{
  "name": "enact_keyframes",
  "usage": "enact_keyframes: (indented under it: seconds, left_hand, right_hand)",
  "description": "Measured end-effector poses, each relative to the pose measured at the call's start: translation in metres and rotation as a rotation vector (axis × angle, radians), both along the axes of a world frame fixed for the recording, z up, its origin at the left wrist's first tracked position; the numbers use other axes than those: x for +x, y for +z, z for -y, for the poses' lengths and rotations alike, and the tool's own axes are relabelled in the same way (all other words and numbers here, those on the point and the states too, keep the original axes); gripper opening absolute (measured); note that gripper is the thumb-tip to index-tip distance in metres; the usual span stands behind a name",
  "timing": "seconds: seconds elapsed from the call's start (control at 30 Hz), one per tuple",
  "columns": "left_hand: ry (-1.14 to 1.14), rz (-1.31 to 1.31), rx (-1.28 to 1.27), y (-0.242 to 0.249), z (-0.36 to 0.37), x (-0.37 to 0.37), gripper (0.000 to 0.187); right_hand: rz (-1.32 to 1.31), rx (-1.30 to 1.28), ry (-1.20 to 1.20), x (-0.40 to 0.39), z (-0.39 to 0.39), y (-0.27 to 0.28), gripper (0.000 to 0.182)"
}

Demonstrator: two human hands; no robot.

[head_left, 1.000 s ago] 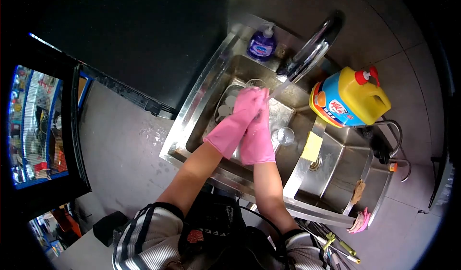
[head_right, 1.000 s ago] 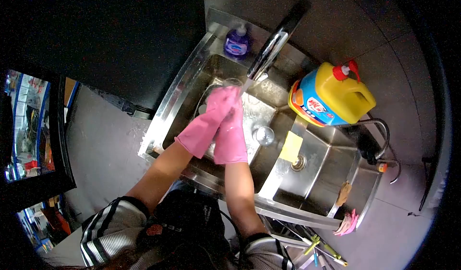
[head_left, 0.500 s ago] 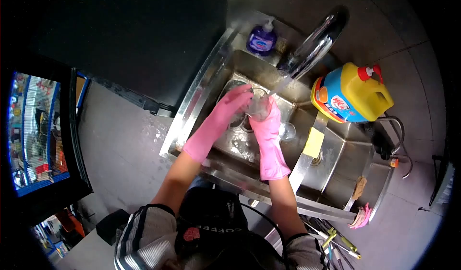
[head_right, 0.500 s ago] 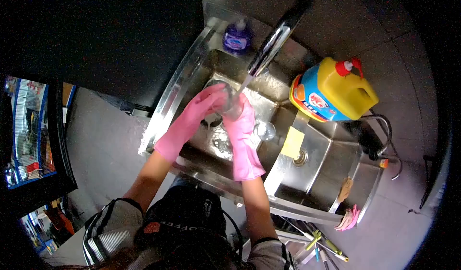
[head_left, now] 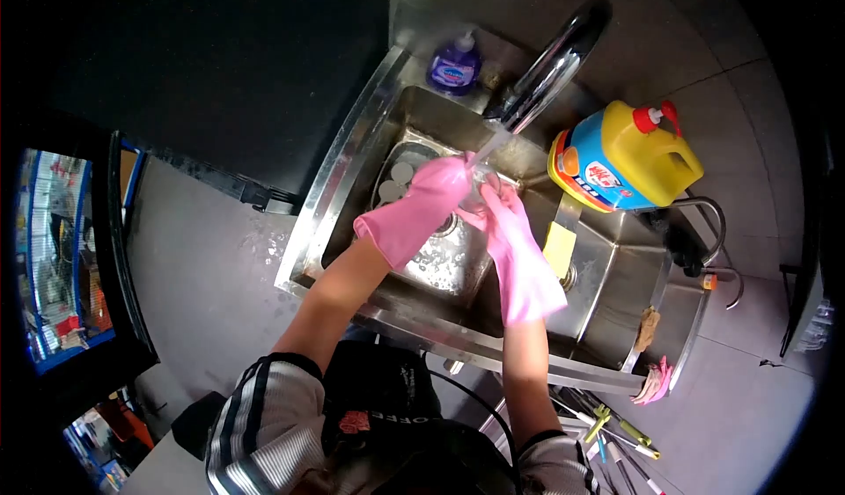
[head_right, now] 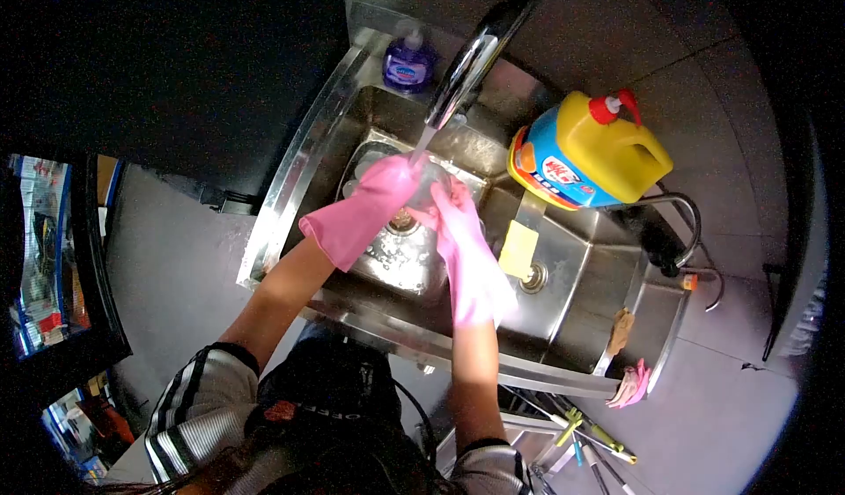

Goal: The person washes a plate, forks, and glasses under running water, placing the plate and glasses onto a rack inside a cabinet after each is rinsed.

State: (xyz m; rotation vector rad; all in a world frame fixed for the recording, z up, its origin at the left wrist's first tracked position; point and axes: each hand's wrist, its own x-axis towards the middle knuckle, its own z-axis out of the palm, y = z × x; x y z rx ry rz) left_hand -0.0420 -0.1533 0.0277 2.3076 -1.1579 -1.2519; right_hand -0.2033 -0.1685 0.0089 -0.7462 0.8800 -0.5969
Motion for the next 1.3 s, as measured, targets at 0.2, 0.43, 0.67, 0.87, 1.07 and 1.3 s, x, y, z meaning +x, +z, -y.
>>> enact_keyframes:
  seconds: [0.2,0.43,0.67,0.87,1.07,1.3]
  left_hand:
    - [0.285,-0.839,-0.538,-0.018,-0.054,0.016,0.051]
    - [0.602,-2.186,-0.228,-0.084,-0.008,0.021,0.066]
    - [0.899,-1.793,-0.651,-0.087,-0.006,0.012,0.059]
    - [1.563,-1.726,-0.522,-0.096,0.006,0.011,0.037]
    - [0.938,-0.644,-0.931,-0.083,0.005,0.041,0.065]
    - [0.607,0.011,-1.272,-0.034,-0.01,0.044,0.079]
  right_hand:
    - [-0.765,-0.495,0.139,0.017,0.033,-0.1,0.031]
    - [-1.068,-0.74,0.304,0.06,0.0,0.028,0.036]
    - [-0.296,-0.565,0.003,0.029,-0.007,0.034,0.03]
    - [-0.136,-0.402,-0.18,-0.03,-0.024,0.002,0.027]
    - [-0.185,-0.331,-0.133,-0.053,-0.041,0.002,0.025]
    - [-0.181,-0.274,-0.105,-0.053,-0.053,-0.005,0.026]
